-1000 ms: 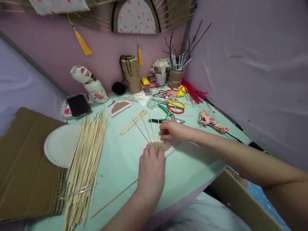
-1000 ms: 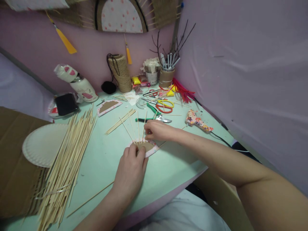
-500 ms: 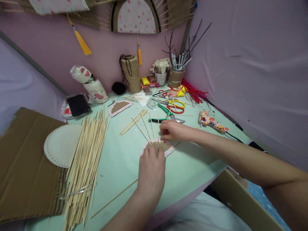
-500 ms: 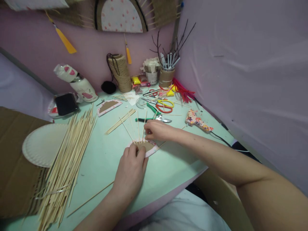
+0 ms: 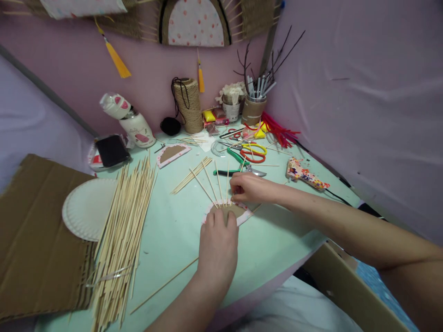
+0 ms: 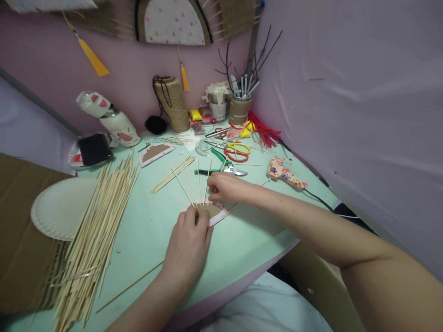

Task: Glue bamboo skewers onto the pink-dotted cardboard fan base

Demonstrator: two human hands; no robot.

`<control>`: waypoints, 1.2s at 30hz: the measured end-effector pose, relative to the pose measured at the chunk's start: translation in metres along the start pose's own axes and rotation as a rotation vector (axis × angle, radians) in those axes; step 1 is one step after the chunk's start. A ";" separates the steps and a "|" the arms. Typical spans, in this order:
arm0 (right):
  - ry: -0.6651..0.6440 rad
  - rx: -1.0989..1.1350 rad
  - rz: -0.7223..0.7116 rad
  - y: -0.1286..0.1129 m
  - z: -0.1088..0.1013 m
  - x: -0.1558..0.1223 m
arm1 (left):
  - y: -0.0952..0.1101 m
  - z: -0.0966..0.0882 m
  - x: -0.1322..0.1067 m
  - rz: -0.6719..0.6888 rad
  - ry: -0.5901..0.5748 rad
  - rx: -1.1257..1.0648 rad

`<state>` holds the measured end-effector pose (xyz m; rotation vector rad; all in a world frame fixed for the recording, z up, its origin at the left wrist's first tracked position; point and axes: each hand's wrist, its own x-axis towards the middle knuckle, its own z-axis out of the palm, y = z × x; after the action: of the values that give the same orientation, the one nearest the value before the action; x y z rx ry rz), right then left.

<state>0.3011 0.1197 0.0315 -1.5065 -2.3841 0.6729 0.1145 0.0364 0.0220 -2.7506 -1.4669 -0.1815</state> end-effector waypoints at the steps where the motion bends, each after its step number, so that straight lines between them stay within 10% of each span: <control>1: -0.001 0.000 -0.002 0.000 0.000 0.000 | 0.000 0.000 0.000 0.000 -0.003 0.001; 29: 0.040 0.017 0.007 -0.005 -0.003 -0.007 | -0.001 0.003 -0.001 0.001 0.020 0.010; 36: 0.312 0.207 0.054 -0.006 -0.020 -0.019 | 0.000 0.002 -0.001 0.002 0.013 0.014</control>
<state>0.3134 0.1056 0.0522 -1.4705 -1.9868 0.6219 0.1141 0.0358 0.0200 -2.7343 -1.4565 -0.1880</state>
